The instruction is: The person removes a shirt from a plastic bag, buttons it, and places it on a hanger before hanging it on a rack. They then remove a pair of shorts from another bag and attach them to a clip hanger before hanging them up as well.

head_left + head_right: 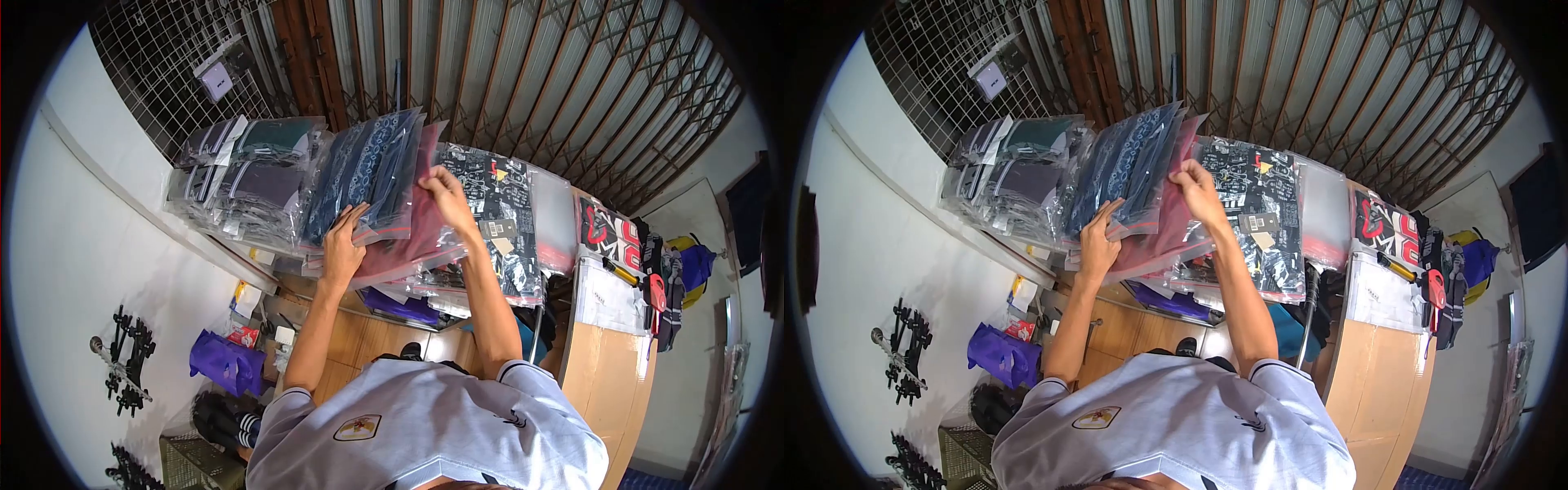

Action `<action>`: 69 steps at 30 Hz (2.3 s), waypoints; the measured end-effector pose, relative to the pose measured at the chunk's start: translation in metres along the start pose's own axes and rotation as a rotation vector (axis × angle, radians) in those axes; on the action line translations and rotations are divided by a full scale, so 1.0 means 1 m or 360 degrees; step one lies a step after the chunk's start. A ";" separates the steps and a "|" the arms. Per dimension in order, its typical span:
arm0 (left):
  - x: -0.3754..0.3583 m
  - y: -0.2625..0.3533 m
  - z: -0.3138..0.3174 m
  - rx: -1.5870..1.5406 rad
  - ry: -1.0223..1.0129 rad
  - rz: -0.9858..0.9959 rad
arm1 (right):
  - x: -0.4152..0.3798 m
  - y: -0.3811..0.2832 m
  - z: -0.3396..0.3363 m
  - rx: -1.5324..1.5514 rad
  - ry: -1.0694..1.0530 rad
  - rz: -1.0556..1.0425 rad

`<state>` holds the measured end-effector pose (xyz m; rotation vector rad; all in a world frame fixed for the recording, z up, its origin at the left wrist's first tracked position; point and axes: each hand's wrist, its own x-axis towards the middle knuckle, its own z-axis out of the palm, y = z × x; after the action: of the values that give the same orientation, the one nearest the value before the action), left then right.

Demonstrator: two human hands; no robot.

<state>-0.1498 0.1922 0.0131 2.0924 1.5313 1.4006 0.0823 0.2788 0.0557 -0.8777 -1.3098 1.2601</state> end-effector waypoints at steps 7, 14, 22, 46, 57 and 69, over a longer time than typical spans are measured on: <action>-0.002 0.026 -0.022 0.0124 -0.0597 0.0063 | -0.064 -0.066 -0.073 0.0099 0.0113 -0.0035; -0.060 0.092 -0.013 -0.0100 -0.0809 -0.0844 | -0.180 -0.061 -0.154 0.0097 0.0426 0.0168; -0.117 0.122 0.054 -0.0748 -0.1099 -0.0647 | -0.329 -0.083 -0.127 0.0106 0.0823 0.0320; -0.482 0.384 0.093 -0.1765 -0.2233 0.0133 | -0.924 -0.087 0.102 0.0334 0.2737 -0.0265; -0.588 0.460 0.123 -0.1614 -0.1932 0.0219 | -0.993 -0.050 0.083 0.0752 0.3215 -0.0661; -0.655 0.515 0.141 -0.1145 -0.1799 0.0122 | -1.075 -0.072 -0.039 0.0571 0.3173 -0.0047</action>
<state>0.2756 -0.5265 -0.1112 1.8510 0.4030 0.4144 0.3061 -0.7658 -0.0902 -1.1769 0.4903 0.1036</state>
